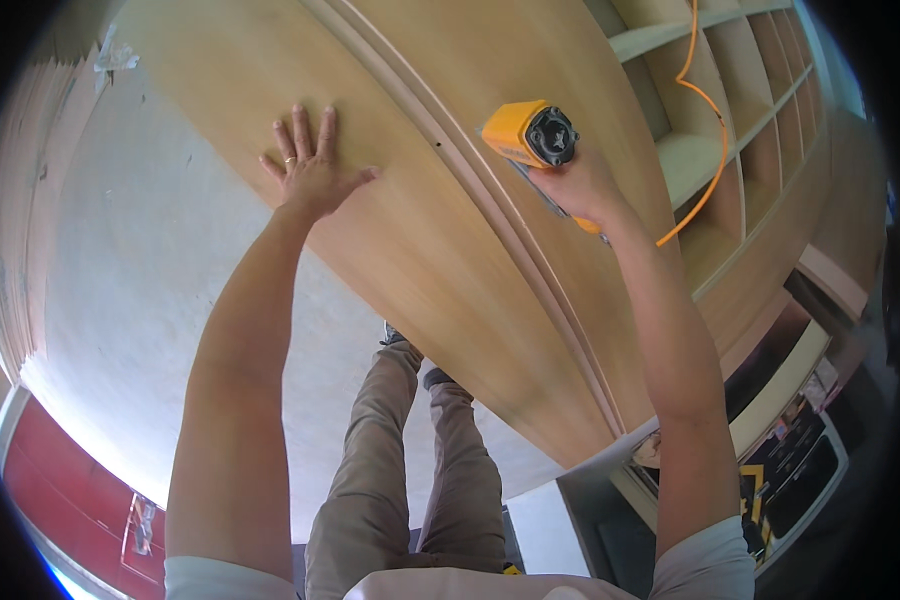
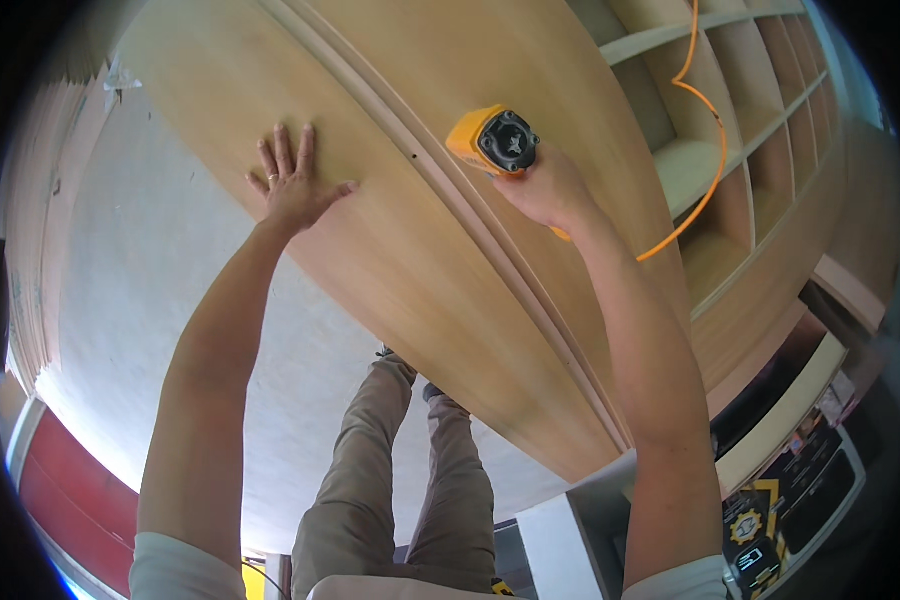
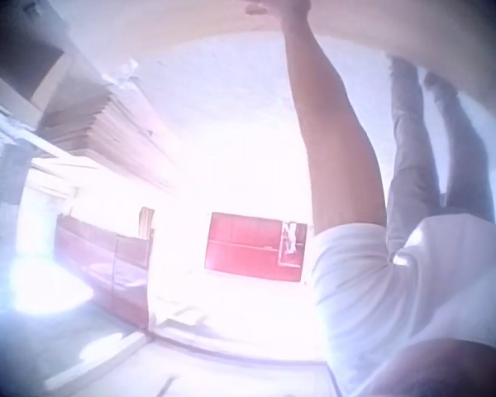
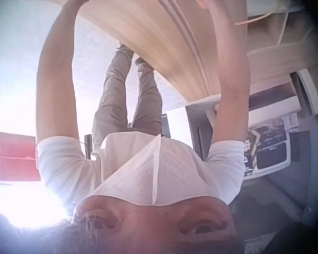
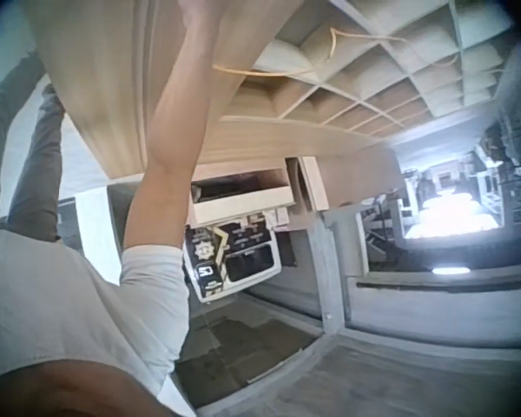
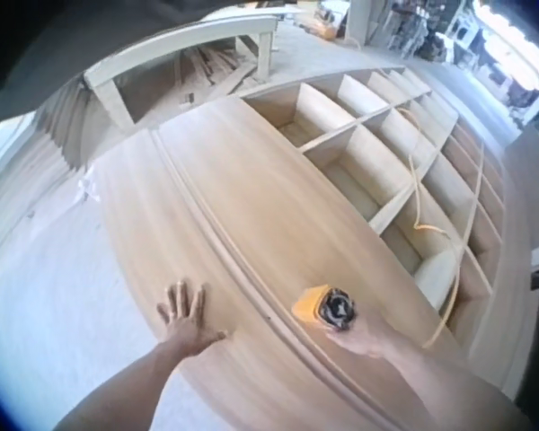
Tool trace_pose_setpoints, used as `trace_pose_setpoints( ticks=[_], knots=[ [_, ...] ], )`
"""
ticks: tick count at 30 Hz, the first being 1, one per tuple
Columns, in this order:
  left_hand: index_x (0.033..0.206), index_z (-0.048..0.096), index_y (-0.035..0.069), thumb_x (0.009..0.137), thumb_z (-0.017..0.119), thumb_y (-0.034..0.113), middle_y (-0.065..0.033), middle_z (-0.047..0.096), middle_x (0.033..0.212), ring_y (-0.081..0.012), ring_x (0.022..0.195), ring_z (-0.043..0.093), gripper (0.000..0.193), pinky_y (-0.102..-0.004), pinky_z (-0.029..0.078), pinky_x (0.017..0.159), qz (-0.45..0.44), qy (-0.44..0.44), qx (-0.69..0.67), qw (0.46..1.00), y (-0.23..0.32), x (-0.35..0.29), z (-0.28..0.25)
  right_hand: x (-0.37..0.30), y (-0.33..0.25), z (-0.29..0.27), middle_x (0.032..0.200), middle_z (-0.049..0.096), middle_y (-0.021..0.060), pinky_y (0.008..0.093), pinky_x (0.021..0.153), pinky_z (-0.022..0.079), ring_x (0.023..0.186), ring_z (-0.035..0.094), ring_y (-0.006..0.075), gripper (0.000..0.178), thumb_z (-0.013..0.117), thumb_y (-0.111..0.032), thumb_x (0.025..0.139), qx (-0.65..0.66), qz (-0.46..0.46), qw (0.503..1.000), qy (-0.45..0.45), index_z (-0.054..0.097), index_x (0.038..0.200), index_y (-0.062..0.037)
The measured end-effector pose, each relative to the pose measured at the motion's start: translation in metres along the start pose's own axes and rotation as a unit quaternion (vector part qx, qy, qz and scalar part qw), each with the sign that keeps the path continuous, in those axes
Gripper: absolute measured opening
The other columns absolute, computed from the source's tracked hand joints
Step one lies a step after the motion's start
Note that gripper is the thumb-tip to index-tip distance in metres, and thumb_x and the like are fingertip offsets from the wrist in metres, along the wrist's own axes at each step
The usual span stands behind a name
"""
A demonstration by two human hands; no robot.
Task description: Using a pneumatic nail gun to attach wooden panels to a large grid-like shelf structure in a workshop environment.
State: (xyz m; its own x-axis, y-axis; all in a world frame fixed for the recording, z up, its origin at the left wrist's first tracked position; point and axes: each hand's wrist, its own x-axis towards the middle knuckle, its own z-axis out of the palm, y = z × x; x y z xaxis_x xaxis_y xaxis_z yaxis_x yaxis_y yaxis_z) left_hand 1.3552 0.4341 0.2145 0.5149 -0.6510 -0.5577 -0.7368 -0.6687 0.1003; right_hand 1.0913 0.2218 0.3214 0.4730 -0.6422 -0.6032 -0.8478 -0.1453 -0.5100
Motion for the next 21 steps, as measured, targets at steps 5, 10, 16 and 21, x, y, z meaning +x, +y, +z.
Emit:
trace_pose_setpoints(
  ticks=[5, 10, 16, 21],
  knots=[
    [0.161, 0.005, 0.030, 0.067, 0.064, 0.086, -0.0129, -0.015, 0.166, -0.0387, 0.150, -0.023, 0.124, -0.0722, -0.004, 0.113, 0.013, -0.015, -0.023, 1.000, 0.010, -0.004, -0.004, 0.009, 0.000, 0.001, 0.091, 0.073, 0.0187, 0.0425, 0.076, 0.055, 0.090, 0.070, 0.0357, 0.028, 0.070, -0.023, 0.080, -0.079, 0.017, 0.997, -0.011, 0.070, 0.098, -0.0025],
    [0.161, 0.005, 0.030, 0.067, 0.064, 0.085, -0.0134, -0.015, 0.166, -0.0392, 0.149, -0.024, 0.124, -0.0722, -0.005, 0.113, 0.017, -0.035, -0.037, 0.999, 0.008, -0.005, -0.007, 0.008, -0.008, 0.002, 0.086, 0.071, 0.0208, 0.0463, 0.073, 0.055, 0.086, 0.068, 0.0406, 0.022, 0.070, -0.024, 0.078, -0.162, 0.000, 0.987, 0.005, 0.072, 0.087, -0.0044],
    [0.161, 0.004, 0.030, 0.067, 0.068, 0.082, -0.0140, -0.016, 0.166, -0.0397, 0.149, -0.025, 0.125, -0.0726, -0.006, 0.112, 0.032, -0.044, -0.057, 0.997, 0.004, -0.005, -0.006, 0.006, -0.021, -0.005, 0.089, 0.071, 0.0201, 0.0482, 0.076, 0.055, 0.088, 0.068, 0.0413, 0.021, 0.067, -0.021, 0.079, -0.179, 0.006, 0.984, -0.013, 0.072, 0.092, -0.0065],
    [0.161, 0.003, 0.030, 0.068, 0.068, 0.080, -0.0135, -0.017, 0.166, -0.0407, 0.149, -0.024, 0.124, -0.0731, -0.007, 0.112, 0.030, -0.058, -0.054, 0.996, 0.004, -0.002, -0.010, 0.002, -0.020, 0.001, 0.090, 0.071, 0.0196, 0.0483, 0.076, 0.055, 0.088, 0.068, 0.0413, 0.020, 0.067, -0.022, 0.079, -0.174, -0.005, 0.985, 0.018, 0.072, 0.091, -0.0074]
  ],
)
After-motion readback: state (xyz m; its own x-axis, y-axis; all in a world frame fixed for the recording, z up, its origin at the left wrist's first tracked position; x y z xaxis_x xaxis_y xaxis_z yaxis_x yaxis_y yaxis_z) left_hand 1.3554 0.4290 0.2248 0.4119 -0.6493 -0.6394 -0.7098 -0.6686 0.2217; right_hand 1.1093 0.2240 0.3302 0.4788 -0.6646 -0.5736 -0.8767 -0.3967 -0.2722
